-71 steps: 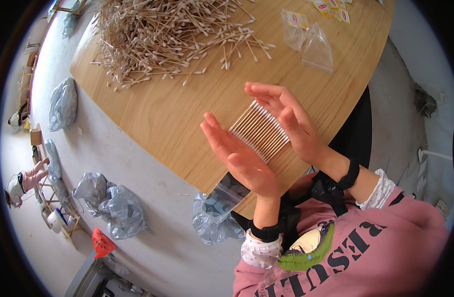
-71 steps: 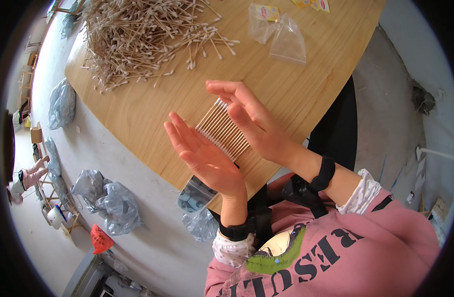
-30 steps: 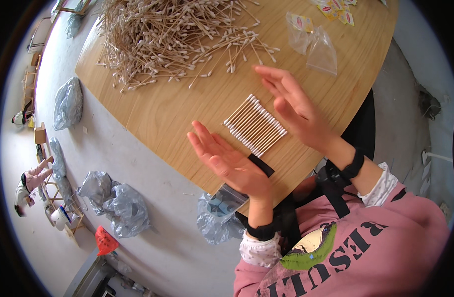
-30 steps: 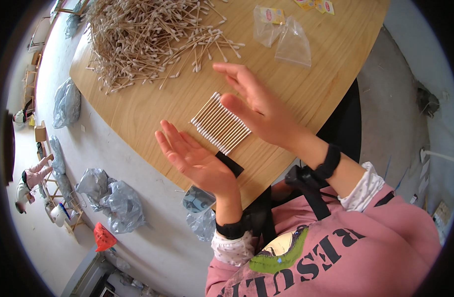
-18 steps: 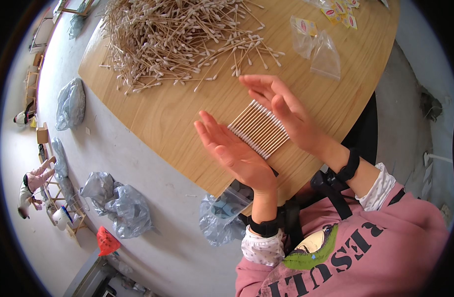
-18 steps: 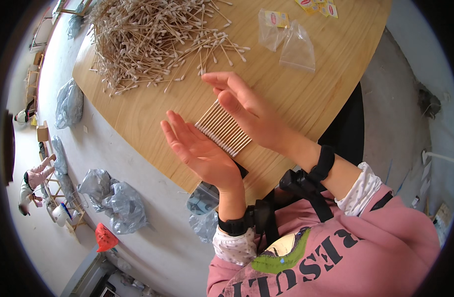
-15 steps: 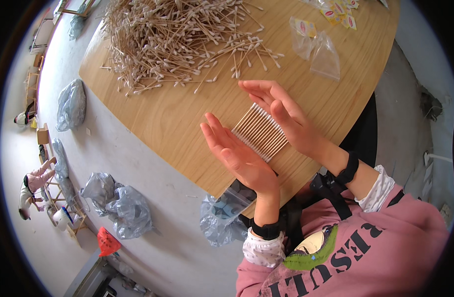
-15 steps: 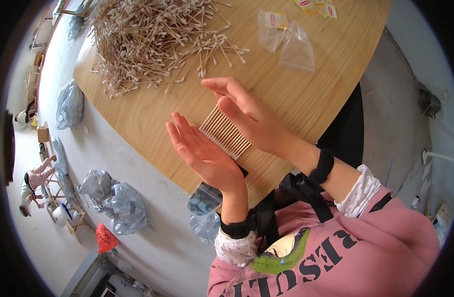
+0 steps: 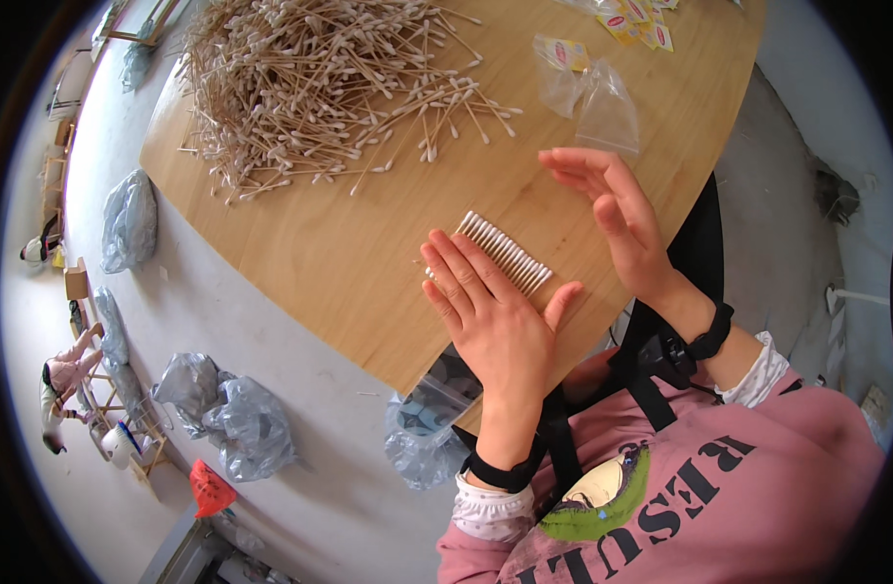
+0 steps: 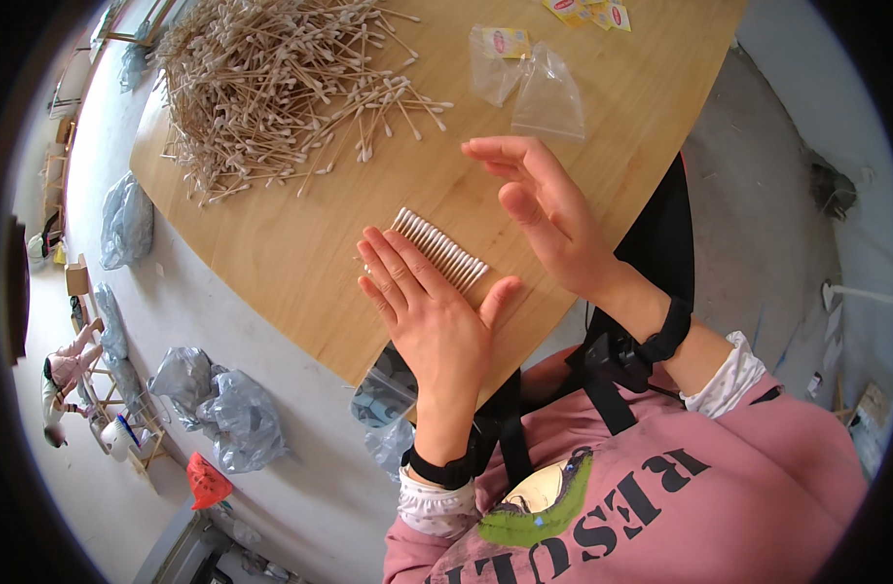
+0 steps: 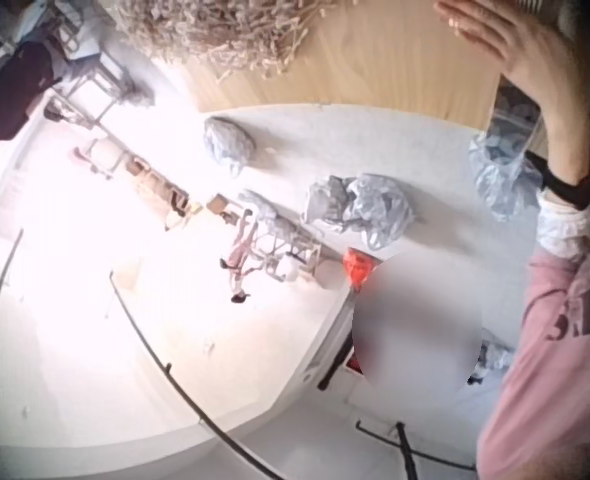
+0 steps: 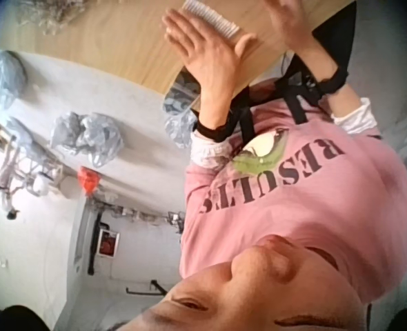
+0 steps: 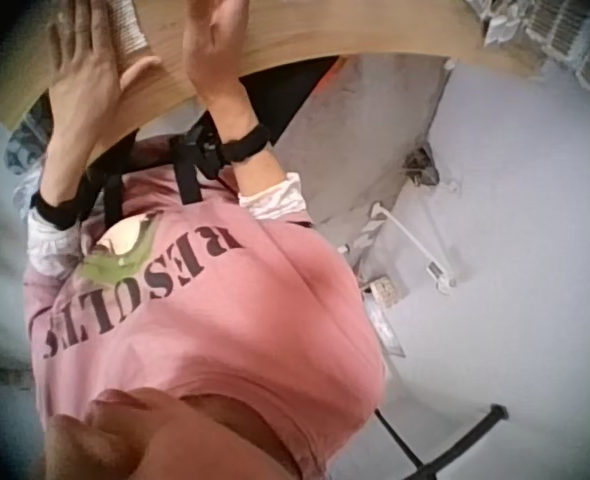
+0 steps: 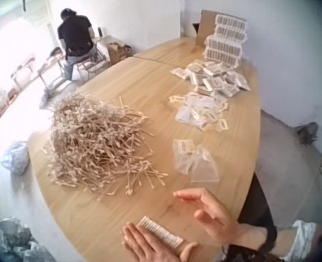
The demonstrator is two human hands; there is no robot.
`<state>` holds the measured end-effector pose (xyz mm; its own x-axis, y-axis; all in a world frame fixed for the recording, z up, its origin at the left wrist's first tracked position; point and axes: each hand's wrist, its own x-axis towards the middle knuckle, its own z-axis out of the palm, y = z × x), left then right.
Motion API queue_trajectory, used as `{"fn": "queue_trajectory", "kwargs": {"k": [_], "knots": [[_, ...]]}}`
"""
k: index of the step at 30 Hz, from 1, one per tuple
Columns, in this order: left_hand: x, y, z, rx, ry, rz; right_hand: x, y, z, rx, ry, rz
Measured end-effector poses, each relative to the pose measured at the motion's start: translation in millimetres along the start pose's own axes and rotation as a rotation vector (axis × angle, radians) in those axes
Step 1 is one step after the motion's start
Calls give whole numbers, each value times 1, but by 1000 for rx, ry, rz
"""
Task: Arranging and sorting a pile of cotton swabs into uniform rows and placing them into small plastic bags.
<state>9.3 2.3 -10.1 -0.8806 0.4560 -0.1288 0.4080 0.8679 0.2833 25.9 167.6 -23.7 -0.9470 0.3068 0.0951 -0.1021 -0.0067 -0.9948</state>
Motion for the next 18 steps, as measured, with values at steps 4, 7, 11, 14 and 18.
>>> {"fn": "queue_trajectory", "kwargs": {"k": [4, 7, 11, 14, 18], "knots": [[0, -1, 2, 37, 5, 21, -6, -2, -7, -233, 14, -22], [1, -1, 4, 50, 14, 21, -9, 2, -7, -362, -64, -54], [1, 0, 3, 40, 20, 31, -7, 9, -7, -452, -154, -232], [0, -2, 5, 25, 25, 34, -7, 10, -5, -493, -170, -267], [0, -2, 4, 25, 20, 36, -5, 10, -2, -540, -167, -281]]}}
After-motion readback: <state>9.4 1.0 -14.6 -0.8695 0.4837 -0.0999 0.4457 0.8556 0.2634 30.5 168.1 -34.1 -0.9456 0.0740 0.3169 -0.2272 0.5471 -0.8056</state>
